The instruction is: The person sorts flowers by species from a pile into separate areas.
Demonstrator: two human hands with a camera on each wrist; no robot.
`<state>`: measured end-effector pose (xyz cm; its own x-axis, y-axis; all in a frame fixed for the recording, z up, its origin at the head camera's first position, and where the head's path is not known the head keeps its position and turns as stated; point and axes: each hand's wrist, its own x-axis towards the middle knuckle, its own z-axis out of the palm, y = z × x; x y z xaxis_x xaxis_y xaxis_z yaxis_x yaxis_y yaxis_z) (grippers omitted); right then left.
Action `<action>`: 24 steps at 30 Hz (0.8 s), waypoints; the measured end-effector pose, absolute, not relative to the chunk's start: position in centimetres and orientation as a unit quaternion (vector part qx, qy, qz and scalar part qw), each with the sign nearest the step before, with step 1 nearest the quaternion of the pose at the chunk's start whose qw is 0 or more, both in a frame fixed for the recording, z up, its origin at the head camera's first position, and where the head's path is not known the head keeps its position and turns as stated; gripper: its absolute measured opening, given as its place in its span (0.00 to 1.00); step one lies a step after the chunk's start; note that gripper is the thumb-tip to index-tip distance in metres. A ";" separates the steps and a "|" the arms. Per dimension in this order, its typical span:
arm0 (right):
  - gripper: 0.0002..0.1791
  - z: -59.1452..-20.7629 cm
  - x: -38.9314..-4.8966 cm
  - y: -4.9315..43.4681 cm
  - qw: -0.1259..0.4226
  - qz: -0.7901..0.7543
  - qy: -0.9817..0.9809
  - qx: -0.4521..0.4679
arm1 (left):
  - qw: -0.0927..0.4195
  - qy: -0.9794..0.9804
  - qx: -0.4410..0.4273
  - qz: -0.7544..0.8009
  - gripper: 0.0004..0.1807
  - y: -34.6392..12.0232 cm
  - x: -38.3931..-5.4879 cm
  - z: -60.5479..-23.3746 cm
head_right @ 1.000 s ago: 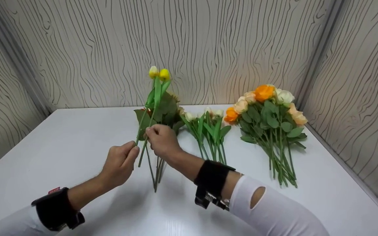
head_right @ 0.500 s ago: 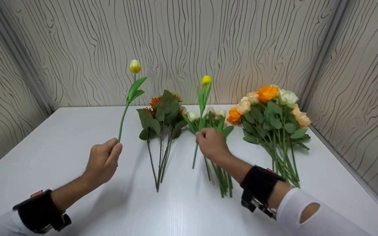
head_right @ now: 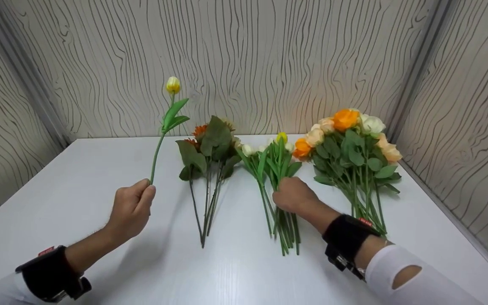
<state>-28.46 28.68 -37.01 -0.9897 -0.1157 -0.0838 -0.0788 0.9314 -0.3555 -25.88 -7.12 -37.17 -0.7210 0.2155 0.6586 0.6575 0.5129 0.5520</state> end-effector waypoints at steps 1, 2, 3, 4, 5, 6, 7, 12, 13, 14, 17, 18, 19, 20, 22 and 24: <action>0.22 -36.9 -28.4 28.6 0.047 -0.168 0.983 -0.053 | 0.265 -0.828 -0.264 -0.418 0.20 -7.0 -25.9 -37.2; 0.22 -36.7 -28.4 28.5 0.042 -0.161 0.984 -0.056 | 0.264 -0.828 -0.264 -0.418 0.20 -6.8 -25.8 -37.2; 0.22 -36.5 -28.4 28.3 0.038 -0.161 0.985 -0.056 | 0.262 -0.828 -0.265 -0.418 0.20 -6.7 -25.8 -37.2; 0.22 -36.2 -28.4 28.0 0.035 -0.168 0.984 -0.056 | 0.260 -0.828 -0.266 -0.420 0.20 -6.4 -25.8 -37.2; 0.21 -35.9 -28.4 27.6 0.032 -0.179 0.982 -0.059 | 0.257 -0.827 -0.268 -0.421 0.20 -6.1 -25.7 -37.2; 0.19 -35.5 -28.3 27.1 0.027 -0.196 0.978 -0.063 | 0.254 -0.826 -0.272 -0.423 0.20 -5.8 -25.7 -37.2; 0.18 -35.2 -28.3 26.5 0.023 -0.220 0.973 -0.068 | 0.250 -0.825 -0.275 -0.425 0.20 -5.4 -25.6 -37.2; 0.15 -33.9 -27.4 22.8 0.032 -0.403 0.905 -0.131 | 0.240 -0.816 -0.302 -0.430 0.19 -3.0 -25.1 -37.4; 0.15 -33.7 -27.2 22.0 0.046 -0.450 0.880 -0.142 | 0.237 -0.814 -0.309 -0.430 0.19 -2.5 -25.0 -37.5; 0.16 -33.5 -26.9 21.2 0.062 -0.496 0.853 -0.151 | 0.234 -0.813 -0.317 -0.429 0.18 -2.0 -24.9 -37.6; 0.15 -33.1 -26.0 19.2 0.108 -0.614 0.765 -0.162 | 0.215 -0.811 -0.345 -0.420 0.17 -0.5 -24.3 -37.9; 0.14 -33.1 -25.7 18.7 0.116 -0.640 0.742 -0.162 | 0.209 -0.811 -0.353 -0.418 0.17 -0.1 -24.1 -38.0; 0.13 -33.0 -25.5 18.4 0.119 -0.660 0.724 -0.161 | 0.203 -0.810 -0.361 -0.416 0.17 0.3 -24.0 -38.1; 0.12 -33.0 -25.2 18.0 0.118 -0.675 0.710 -0.160 | 0.199 -0.809 -0.367 -0.413 0.17 0.7 -23.8 -38.1; 0.11 -33.0 -24.9 17.7 0.113 -0.692 0.696 -0.157 | 0.195 -0.810 -0.372 -0.409 0.16 1.2 -23.7 -38.2; 0.10 -33.1 -24.8 17.5 0.104 -0.696 0.694 -0.151 | 0.194 -0.811 -0.370 -0.410 0.16 1.5 -23.6 -38.3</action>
<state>-24.77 17.50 -33.06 -0.9327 -0.3546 0.0662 -0.0649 -0.0156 -0.9978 -23.58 1.47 -38.26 -0.6509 0.4409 0.6181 0.7591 0.3891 0.5218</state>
